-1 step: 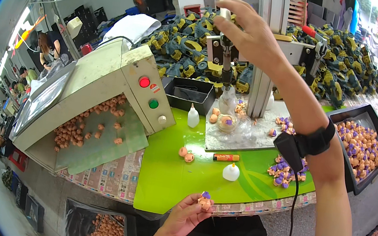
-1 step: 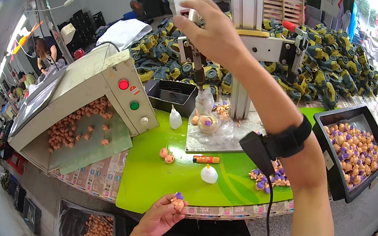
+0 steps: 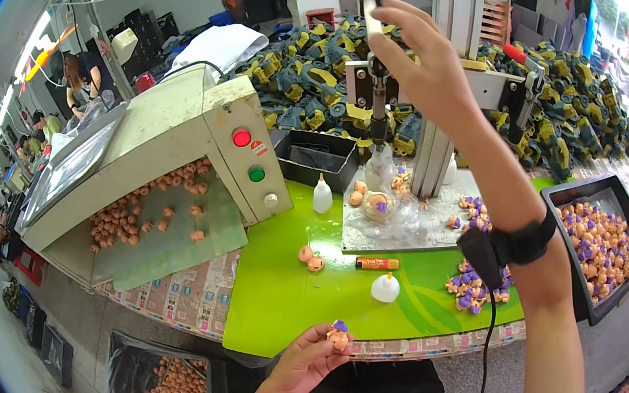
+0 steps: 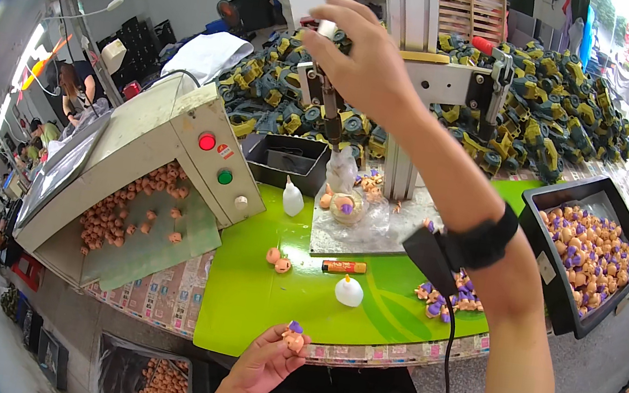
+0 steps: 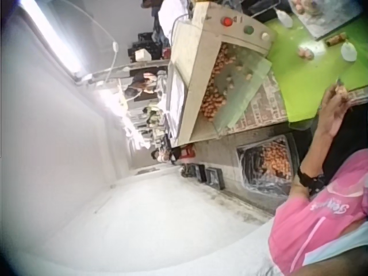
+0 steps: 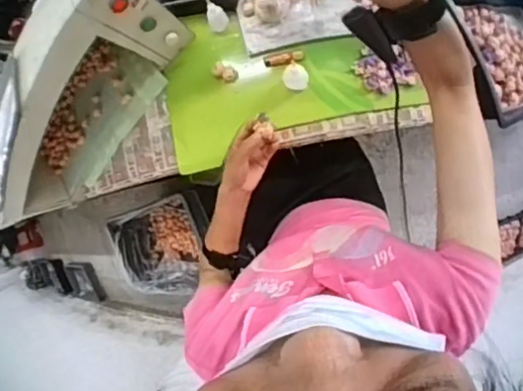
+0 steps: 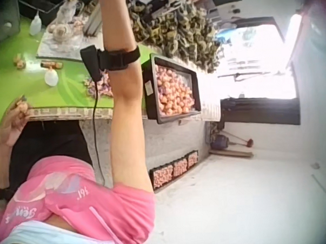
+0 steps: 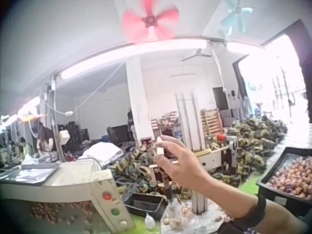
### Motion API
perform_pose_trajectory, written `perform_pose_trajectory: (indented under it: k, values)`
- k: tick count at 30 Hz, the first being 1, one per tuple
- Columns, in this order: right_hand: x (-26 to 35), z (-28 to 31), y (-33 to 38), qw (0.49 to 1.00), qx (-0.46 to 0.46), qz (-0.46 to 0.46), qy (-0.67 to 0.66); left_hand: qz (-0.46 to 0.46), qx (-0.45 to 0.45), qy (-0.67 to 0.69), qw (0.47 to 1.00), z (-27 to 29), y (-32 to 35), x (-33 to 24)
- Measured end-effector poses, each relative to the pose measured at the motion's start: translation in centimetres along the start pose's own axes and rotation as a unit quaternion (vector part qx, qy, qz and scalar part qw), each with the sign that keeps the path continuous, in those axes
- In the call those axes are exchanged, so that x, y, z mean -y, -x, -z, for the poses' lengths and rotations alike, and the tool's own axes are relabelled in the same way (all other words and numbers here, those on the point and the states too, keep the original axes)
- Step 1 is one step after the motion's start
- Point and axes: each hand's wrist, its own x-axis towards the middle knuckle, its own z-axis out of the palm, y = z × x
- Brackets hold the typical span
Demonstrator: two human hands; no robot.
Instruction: Applying adhesive to small doll heads and placing them in a curing machine for processing.
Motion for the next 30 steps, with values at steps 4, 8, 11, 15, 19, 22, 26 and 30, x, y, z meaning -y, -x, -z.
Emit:
perform_pose_trajectory:
  k: [4,8,11,15,19,22,26,30]
  values:
    - [2.0,2.1,6.6,0.985,0.099,-0.128,0.06,-0.033,-0.026,0.023,0.999,2.1,1.0,-0.9]
    - [2.3,2.9,15.3,0.881,0.41,-0.221,0.079,-0.04,-0.008,0.01,0.999,2.6,0.5,-1.8]
    - [1.0,-0.2,20.2,0.905,0.389,-0.166,0.042,-0.04,0.006,0.0,0.999,1.7,-0.3,-2.0]
    - [0.0,-2.7,22.5,0.9,0.413,-0.136,0.011,-0.036,0.016,0.001,0.999,0.3,-1.1,-2.2]
    - [-0.7,-1.3,22.5,0.92,0.359,-0.154,0.012,-0.069,0.005,-0.048,0.996,-0.4,-2.3,-3.6]
    - [0.7,0.8,21.0,0.927,0.321,-0.195,-0.001,-0.093,-0.005,-0.118,0.989,-1.7,-4.7,-5.6]
    - [2.0,4.2,20.1,0.921,0.316,-0.227,-0.007,-0.068,-0.045,-0.279,0.957,-4.3,-11.8,-7.5]
    - [4.9,6.7,18.5,0.932,0.289,-0.216,-0.024,-0.104,-0.077,-0.372,0.919,-4.9,-19.2,-8.1]
